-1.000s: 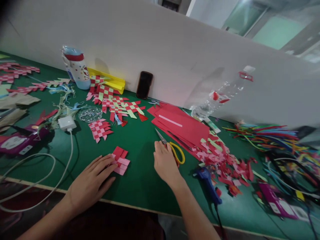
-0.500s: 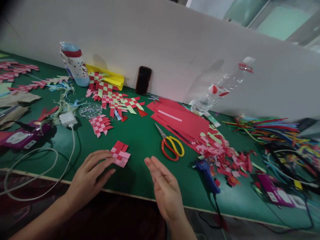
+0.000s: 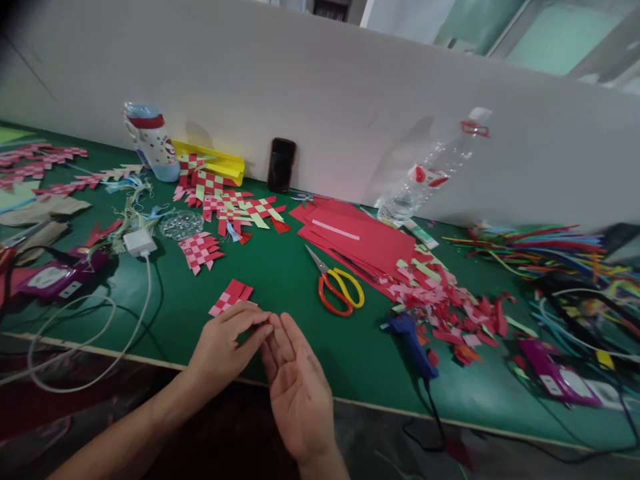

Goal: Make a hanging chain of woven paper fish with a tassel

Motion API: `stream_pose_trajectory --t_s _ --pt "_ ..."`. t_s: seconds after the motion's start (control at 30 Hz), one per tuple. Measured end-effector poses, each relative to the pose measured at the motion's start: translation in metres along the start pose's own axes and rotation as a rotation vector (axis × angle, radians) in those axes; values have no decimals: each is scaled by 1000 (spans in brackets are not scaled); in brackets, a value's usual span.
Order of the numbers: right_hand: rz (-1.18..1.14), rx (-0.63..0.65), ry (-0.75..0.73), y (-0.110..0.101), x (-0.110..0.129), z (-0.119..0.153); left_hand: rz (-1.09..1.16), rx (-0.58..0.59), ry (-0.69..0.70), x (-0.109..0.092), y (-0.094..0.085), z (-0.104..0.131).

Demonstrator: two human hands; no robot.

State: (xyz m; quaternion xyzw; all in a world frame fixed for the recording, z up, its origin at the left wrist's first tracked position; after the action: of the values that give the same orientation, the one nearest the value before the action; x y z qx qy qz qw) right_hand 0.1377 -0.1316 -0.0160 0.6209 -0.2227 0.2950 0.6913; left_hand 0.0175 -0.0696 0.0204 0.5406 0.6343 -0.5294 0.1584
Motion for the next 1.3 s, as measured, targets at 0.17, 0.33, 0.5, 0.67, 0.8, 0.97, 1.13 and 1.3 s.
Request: stream_pose_trajectory --t_s 0.17,0.33,0.5,0.67,0.8,0.97,1.13,1.3 --pt "-87 -81 -50 -7 17 3 103 4 -80 8 -6 0" --pt "-188 -211 -68 -23 36 0 462 141 -376 16 13 3" --pt "-282 -254 -69 -24 30 -4 744 272 -493 6 39 10" --pt "-133 -255 -202 -16 28 -9 843 335 -489 -1 49 14" --pt "84 -139 -320 -1 25 -5 735 300 -554 5 50 13" --pt "212 -46 -333 10 22 3 490 345 -496 9 46 9" --pt "94 -20 -284 10 29 1 308 420 -382 4 40 10" --pt "-66 -52 -201 1 39 -2 237 272 -297 11 18 7"
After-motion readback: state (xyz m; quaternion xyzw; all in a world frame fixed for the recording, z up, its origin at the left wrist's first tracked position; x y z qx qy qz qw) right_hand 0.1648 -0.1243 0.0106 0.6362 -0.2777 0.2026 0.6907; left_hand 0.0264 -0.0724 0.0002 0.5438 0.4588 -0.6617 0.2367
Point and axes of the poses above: each hand's wrist, its own z-axis away from the middle knuckle, its own y-axis out of the palm, x = y × z, the point moved 5 cm from there along -z, towards the middle knuckle, and after that the axes turned 7 degrees about x, right-handed, at the moved point
